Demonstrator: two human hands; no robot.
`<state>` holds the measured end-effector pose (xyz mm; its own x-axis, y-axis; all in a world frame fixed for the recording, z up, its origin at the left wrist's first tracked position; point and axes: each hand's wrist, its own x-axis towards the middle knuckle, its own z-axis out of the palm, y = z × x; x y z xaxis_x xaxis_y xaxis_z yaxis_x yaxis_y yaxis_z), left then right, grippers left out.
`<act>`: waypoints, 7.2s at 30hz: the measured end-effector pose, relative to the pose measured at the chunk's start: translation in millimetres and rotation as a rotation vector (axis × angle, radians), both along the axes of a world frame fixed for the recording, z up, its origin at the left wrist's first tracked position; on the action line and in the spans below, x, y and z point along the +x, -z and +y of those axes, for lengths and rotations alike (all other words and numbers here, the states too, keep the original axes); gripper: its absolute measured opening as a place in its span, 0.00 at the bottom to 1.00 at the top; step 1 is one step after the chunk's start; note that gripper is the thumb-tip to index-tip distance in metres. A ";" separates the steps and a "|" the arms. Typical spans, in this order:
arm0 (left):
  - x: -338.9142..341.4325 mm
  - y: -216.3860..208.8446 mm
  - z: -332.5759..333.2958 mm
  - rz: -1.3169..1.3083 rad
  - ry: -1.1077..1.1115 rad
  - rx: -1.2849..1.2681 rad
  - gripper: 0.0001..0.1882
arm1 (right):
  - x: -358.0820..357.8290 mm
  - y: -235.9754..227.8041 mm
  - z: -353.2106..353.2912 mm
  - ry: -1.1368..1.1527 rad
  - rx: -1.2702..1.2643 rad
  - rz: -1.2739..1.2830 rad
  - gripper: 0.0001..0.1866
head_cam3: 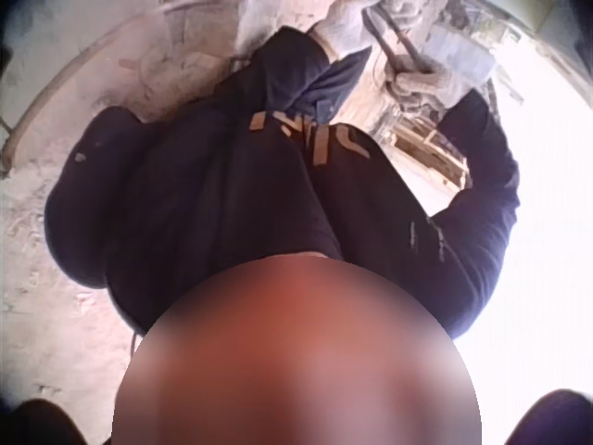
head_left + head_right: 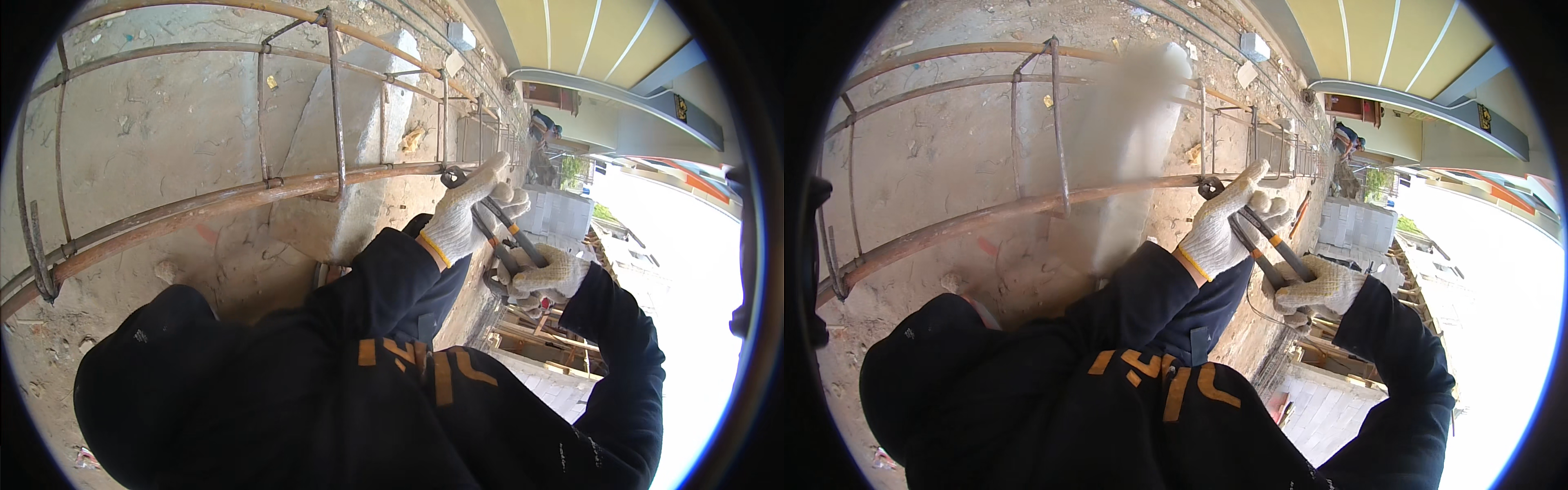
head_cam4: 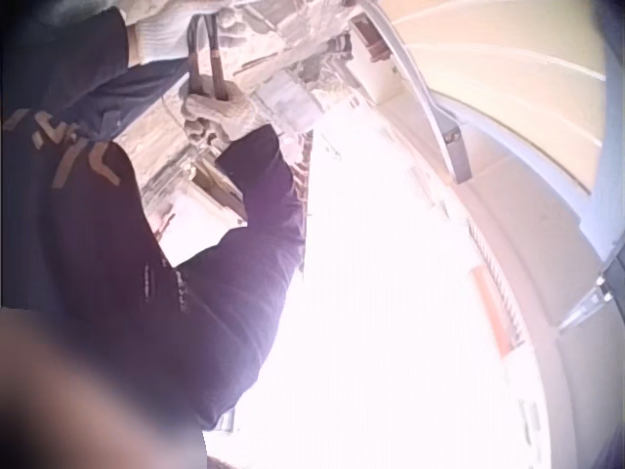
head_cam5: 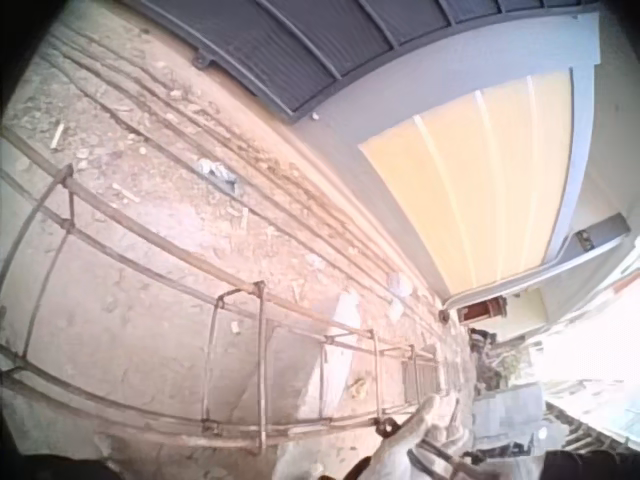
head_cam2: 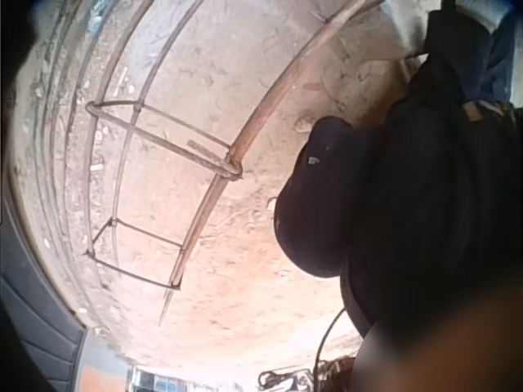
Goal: The person assembles a metal frame by wrapping wire around the joints and twisting it with pliers. They repeat this process at multiple connection points along the frame.
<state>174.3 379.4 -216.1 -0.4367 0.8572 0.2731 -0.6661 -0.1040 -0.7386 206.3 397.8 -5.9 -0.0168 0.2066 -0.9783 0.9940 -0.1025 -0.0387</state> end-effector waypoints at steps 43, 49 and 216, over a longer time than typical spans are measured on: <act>34.1 -56.0 -17.0 0.049 0.295 -0.762 0.20 | 47.5 -20.6 33.8 -0.559 0.301 -0.365 0.12; 74.1 -15.6 8.2 0.423 0.436 -0.783 0.25 | 89.2 8.6 78.1 -1.423 0.875 -0.204 0.11; -117.1 64.3 -221.7 2.613 -1.471 -1.937 0.19 | -80.4 176.0 -31.7 -2.057 0.903 1.741 0.18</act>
